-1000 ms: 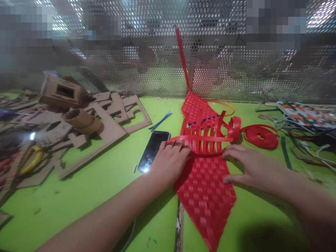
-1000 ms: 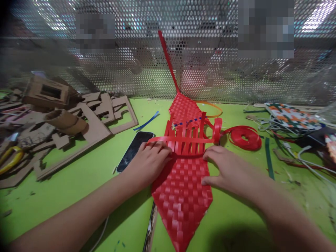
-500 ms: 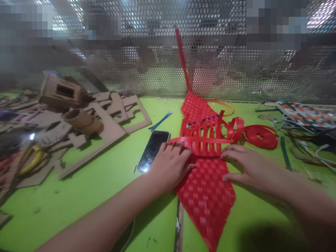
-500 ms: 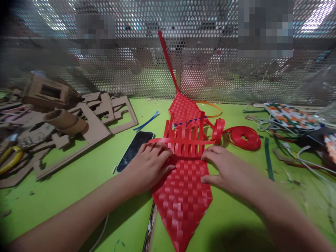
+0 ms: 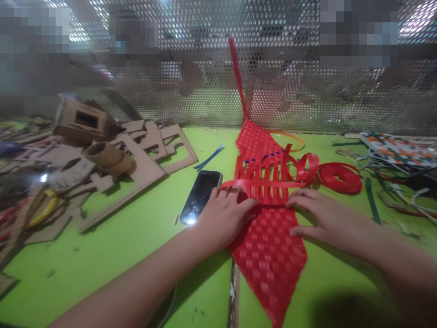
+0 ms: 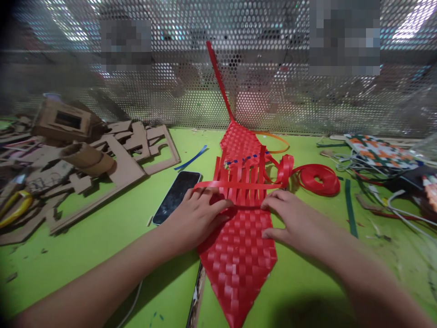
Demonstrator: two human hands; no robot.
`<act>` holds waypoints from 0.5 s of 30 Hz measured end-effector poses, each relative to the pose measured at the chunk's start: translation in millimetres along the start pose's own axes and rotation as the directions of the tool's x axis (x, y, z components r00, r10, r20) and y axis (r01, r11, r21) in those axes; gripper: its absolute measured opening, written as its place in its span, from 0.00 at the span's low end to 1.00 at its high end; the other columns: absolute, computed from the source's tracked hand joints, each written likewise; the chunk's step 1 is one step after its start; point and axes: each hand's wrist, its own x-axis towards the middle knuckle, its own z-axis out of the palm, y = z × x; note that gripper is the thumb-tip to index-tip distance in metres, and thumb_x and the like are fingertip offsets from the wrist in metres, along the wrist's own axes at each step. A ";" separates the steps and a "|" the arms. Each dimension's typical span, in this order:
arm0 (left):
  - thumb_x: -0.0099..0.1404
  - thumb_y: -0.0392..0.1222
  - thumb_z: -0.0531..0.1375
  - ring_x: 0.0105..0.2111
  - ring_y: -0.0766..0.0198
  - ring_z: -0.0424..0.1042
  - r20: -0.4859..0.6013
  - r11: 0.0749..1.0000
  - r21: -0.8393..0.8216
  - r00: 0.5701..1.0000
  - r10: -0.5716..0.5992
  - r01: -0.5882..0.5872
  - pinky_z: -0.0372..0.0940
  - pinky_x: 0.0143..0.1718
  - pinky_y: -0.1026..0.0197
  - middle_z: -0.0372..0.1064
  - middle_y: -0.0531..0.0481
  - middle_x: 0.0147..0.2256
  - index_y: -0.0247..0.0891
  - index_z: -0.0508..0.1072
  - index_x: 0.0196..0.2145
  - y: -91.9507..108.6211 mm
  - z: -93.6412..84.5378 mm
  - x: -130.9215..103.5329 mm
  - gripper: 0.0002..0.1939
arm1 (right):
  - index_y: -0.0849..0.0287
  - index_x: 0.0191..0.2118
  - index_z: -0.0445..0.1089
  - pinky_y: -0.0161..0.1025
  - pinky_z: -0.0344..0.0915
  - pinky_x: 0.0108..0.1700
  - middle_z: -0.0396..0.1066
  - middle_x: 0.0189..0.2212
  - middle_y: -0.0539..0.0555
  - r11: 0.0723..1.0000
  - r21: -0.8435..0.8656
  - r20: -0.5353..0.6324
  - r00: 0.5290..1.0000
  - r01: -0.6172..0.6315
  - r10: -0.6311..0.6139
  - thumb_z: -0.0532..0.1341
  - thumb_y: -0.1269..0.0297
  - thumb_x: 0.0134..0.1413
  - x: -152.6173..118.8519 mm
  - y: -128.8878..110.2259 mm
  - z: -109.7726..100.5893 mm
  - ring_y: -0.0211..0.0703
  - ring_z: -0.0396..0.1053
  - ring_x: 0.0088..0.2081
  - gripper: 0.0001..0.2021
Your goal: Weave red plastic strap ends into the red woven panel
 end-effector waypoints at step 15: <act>0.80 0.43 0.55 0.55 0.46 0.73 0.059 0.933 -0.358 0.998 -0.017 0.037 0.56 0.66 0.30 0.76 0.45 0.55 0.47 0.76 0.57 -3.2 1.5 3.8 0.14 | 0.51 0.59 0.77 0.61 0.70 0.62 0.72 0.65 0.63 1.000 -0.005 -0.041 0.999 -0.009 0.009 0.68 0.44 0.59 -3.2 -0.7 4.4 0.67 0.72 0.62 0.27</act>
